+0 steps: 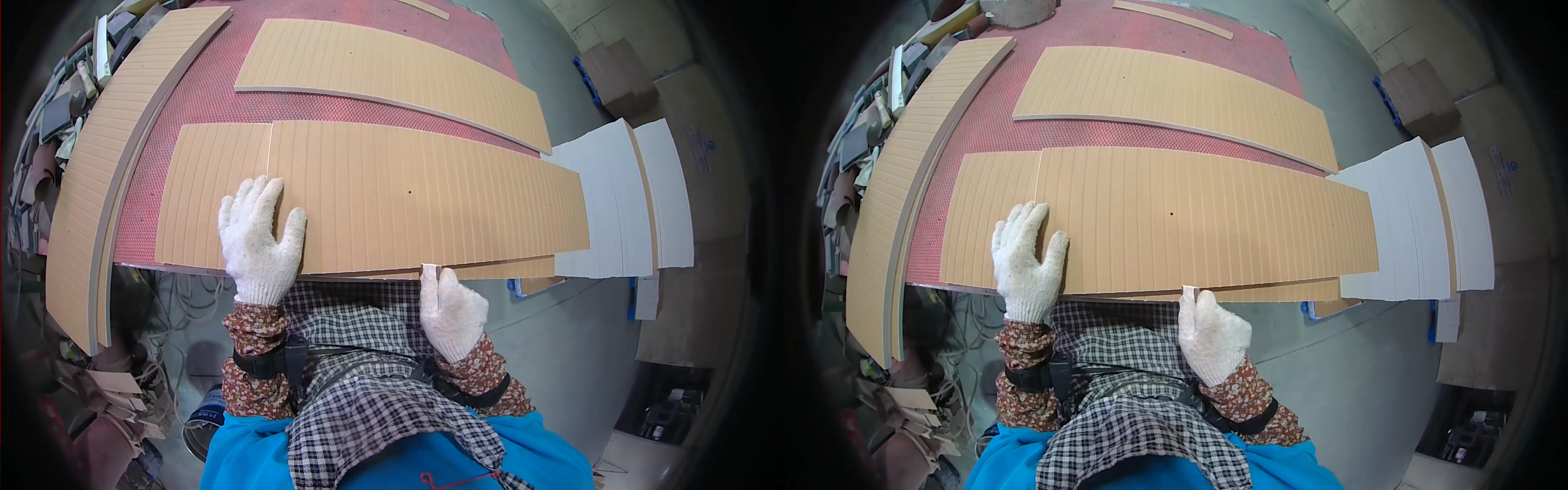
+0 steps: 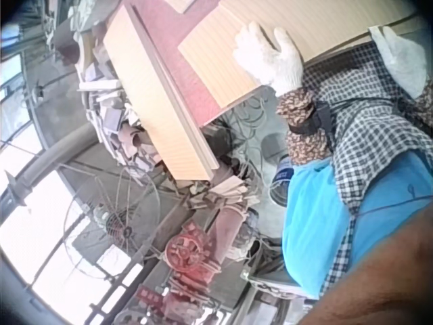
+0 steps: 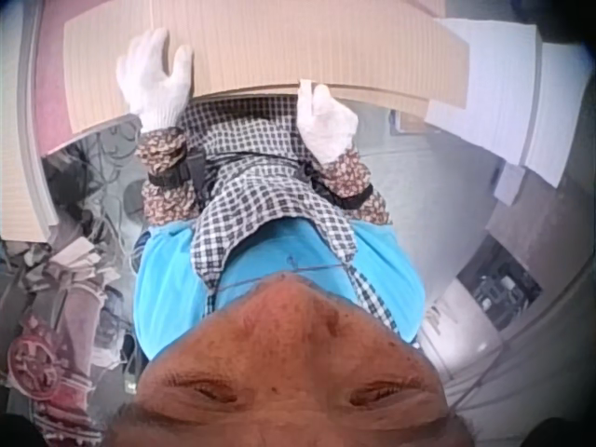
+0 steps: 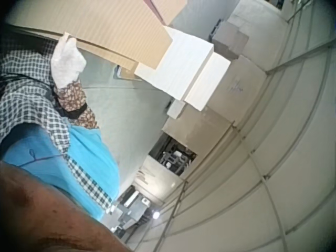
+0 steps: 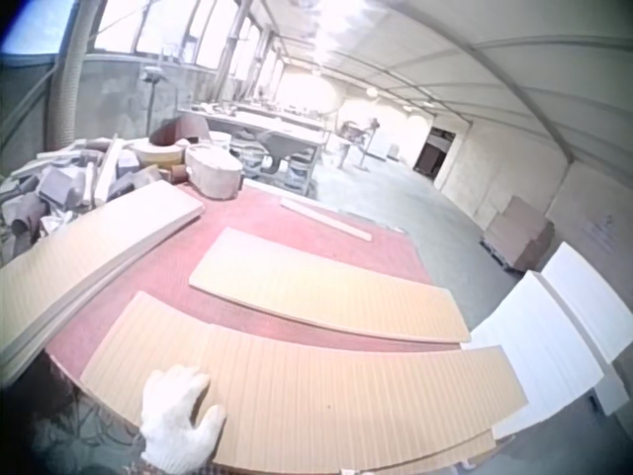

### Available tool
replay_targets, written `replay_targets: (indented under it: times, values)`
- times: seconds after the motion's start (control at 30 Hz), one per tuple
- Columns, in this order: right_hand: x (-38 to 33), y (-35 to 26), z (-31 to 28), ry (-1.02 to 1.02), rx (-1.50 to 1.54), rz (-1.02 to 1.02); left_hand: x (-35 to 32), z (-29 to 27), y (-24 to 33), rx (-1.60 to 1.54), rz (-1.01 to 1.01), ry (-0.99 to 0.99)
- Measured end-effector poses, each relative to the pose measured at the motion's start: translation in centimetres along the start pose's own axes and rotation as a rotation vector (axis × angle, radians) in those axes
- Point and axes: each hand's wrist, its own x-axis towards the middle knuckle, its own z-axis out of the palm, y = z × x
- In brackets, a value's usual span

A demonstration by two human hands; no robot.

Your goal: Sanding the edges and surfaces of wood panels with a small sanding block.

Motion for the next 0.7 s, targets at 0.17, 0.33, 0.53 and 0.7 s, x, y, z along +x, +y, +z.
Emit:
replay_targets:
  times: [0.17, 0.33, 0.53, 0.7]
  values:
    - [1.2, 0.1, 0.2, -0.009, -0.02, 0.021, 0.1, -0.2, 0.0, -0.001, 0.002, -0.018]
    - [7.7, 1.3, 0.9, 0.044, -0.038, -0.125, 0.0, -0.2, 0.1, 0.0, 0.001, -0.009]
    - [18.1, 1.0, 0.4, -0.06, -0.036, -0.016, 0.1, -0.4, 0.4, -0.014, 0.007, -0.008]
    - [24.9, 0.5, 0.9, -0.122, -0.106, -0.057, 0.3, -0.9, 0.4, -0.042, -0.015, -0.025]
